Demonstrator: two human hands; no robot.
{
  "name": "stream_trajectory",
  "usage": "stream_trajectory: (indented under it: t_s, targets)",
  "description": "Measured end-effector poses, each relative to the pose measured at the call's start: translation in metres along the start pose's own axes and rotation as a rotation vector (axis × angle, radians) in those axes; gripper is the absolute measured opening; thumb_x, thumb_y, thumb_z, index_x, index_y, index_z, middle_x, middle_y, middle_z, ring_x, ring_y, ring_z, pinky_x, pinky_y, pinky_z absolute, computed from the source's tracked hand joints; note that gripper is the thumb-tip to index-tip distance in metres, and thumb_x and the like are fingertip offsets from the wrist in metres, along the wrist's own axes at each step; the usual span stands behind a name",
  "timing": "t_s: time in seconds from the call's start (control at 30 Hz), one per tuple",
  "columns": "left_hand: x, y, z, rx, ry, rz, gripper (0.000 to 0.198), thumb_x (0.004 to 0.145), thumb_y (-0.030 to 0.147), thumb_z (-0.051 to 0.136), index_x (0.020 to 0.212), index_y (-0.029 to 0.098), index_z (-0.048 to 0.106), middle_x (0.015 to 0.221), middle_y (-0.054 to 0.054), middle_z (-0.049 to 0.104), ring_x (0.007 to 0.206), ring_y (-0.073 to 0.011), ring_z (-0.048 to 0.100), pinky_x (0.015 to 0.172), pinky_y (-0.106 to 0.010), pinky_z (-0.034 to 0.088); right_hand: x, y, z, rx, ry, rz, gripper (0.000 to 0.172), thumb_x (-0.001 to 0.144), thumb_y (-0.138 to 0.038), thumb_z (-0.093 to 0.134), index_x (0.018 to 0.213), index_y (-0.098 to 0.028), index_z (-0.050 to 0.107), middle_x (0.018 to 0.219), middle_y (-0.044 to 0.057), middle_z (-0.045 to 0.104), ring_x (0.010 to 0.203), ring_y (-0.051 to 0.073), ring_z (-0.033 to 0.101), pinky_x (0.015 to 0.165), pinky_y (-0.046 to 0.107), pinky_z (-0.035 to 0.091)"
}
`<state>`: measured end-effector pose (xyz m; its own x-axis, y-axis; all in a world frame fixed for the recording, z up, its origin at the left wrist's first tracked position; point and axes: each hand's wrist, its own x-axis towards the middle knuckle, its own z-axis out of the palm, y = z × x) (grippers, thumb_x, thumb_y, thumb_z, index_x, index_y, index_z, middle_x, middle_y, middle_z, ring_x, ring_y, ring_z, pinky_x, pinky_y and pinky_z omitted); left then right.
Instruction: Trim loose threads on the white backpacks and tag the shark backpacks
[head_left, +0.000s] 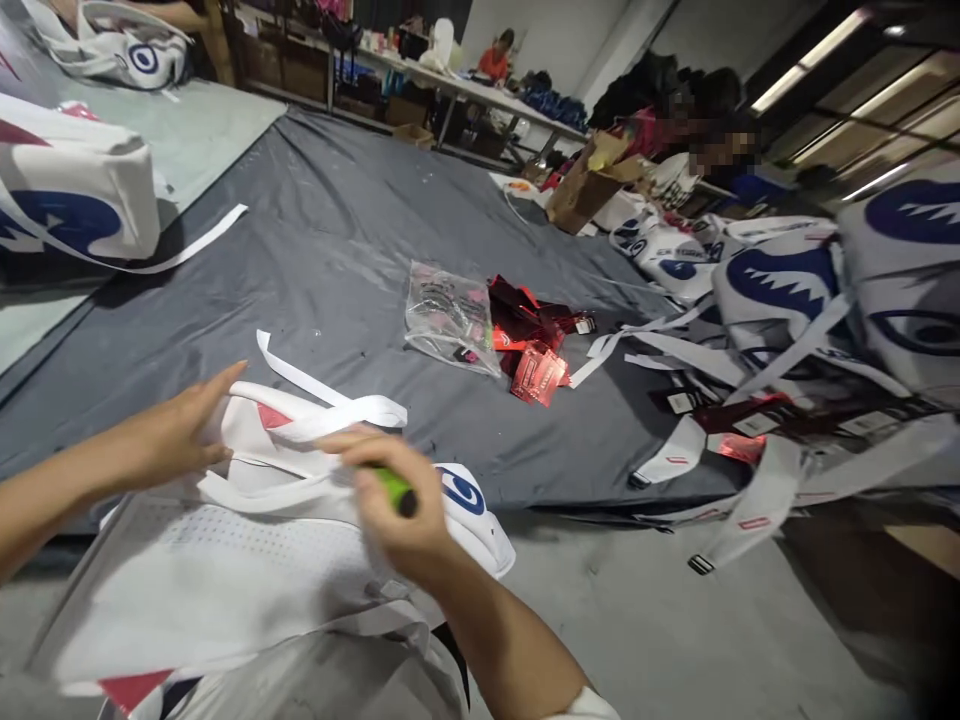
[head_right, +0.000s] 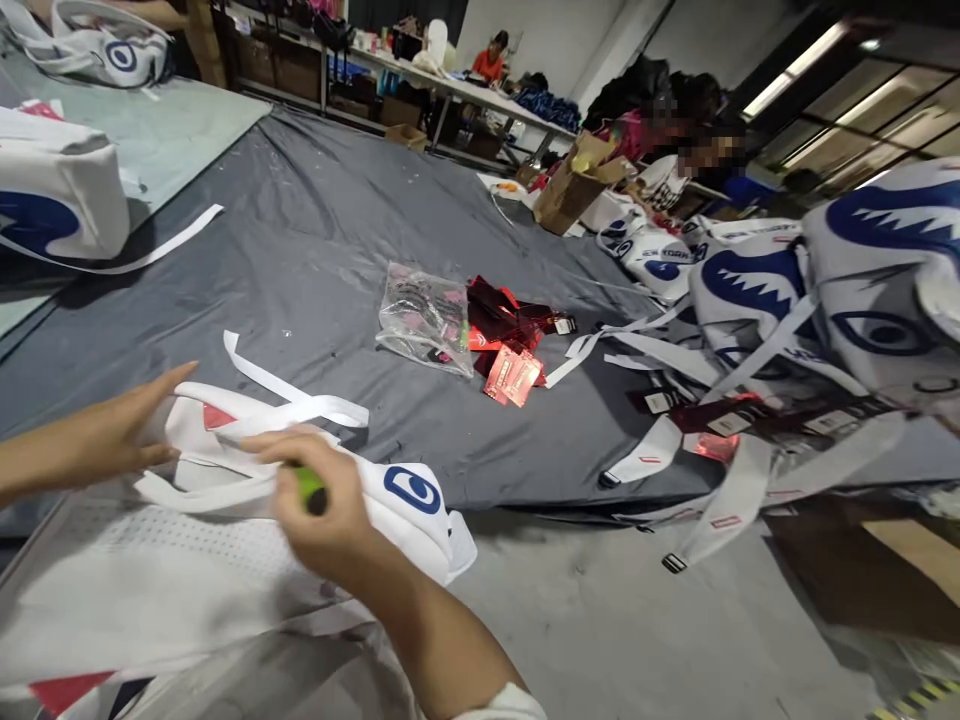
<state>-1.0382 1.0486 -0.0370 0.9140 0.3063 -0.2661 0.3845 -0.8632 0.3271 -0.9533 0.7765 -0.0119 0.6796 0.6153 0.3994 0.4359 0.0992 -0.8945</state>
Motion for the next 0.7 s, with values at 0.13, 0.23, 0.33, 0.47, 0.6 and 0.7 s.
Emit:
stream_trajectory:
  t_s: [0.13,0.23,0.33,0.47,0.6,0.7]
  targets:
    - [-0.003,-0.003,0.004,-0.021,0.027,-0.018,0.086,0.085,0.032,0.054,0.158,0.033,0.009,0.147,-0.007,0.049,0.124,-0.0251,0.059,0.098,-0.034,0.047,0.005,0.048,-0.088,-0.757,0.292,0.196,0.033,0.093,-0.015,0.033,0.105,-0.017,0.063,0.097,0.008,0.073,0.096,0.018,0.068,0.095,0.036,0.051]
    - [0.0,-0.01,0.013,-0.042,0.094,0.014,0.083,0.084,0.034,0.052,0.157,0.034,0.014,0.147,-0.007,0.05,0.125,-0.0254,0.058,0.099,-0.036,0.047,0.029,0.109,-0.127,-1.12,-0.017,0.402,0.039,0.084,-0.007,0.042,0.114,-0.013,0.066,0.117,0.013,0.07,0.108,0.023,0.065,0.096,0.035,0.05]
    - [0.002,-0.013,0.021,-0.049,0.171,0.036,0.078,0.085,0.037,0.049,0.156,0.036,0.018,0.148,-0.006,0.05,0.127,-0.0265,0.058,0.099,-0.039,0.048,0.07,0.159,-0.137,-1.172,-0.174,0.391,0.042,0.081,-0.005,0.054,0.12,-0.016,0.066,0.136,0.011,0.061,0.124,0.024,0.056,0.103,0.034,0.046]
    - [-0.002,-0.008,0.022,-0.06,0.214,0.011,0.076,0.085,0.033,0.048,0.155,0.037,0.021,0.146,-0.006,0.053,0.127,-0.0264,0.058,0.1,-0.041,0.049,0.126,0.193,-0.132,-1.25,-0.274,0.409,0.042,0.093,-0.017,0.058,0.135,-0.017,0.054,0.145,0.012,0.051,0.134,0.027,0.047,0.107,0.046,0.044]
    - [-0.006,-0.002,0.015,-0.065,0.159,-0.038,0.077,0.086,0.031,0.049,0.156,0.037,0.018,0.151,-0.004,0.048,0.131,-0.0253,0.055,0.101,-0.039,0.048,0.124,0.201,-0.125,-1.302,-0.417,0.436,0.048,0.094,-0.027,0.062,0.14,-0.018,0.05,0.15,0.013,0.045,0.134,0.03,0.047,0.106,0.052,0.044]
    - [-0.005,-0.002,0.011,-0.041,0.058,-0.044,0.083,0.085,0.034,0.052,0.157,0.036,0.012,0.156,-0.004,0.041,0.134,-0.0256,0.052,0.103,-0.037,0.047,0.082,0.19,-0.124,-1.326,-0.52,0.42,0.053,0.092,-0.018,0.059,0.145,-0.019,0.047,0.153,0.014,0.043,0.139,0.028,0.043,0.106,0.043,0.044]
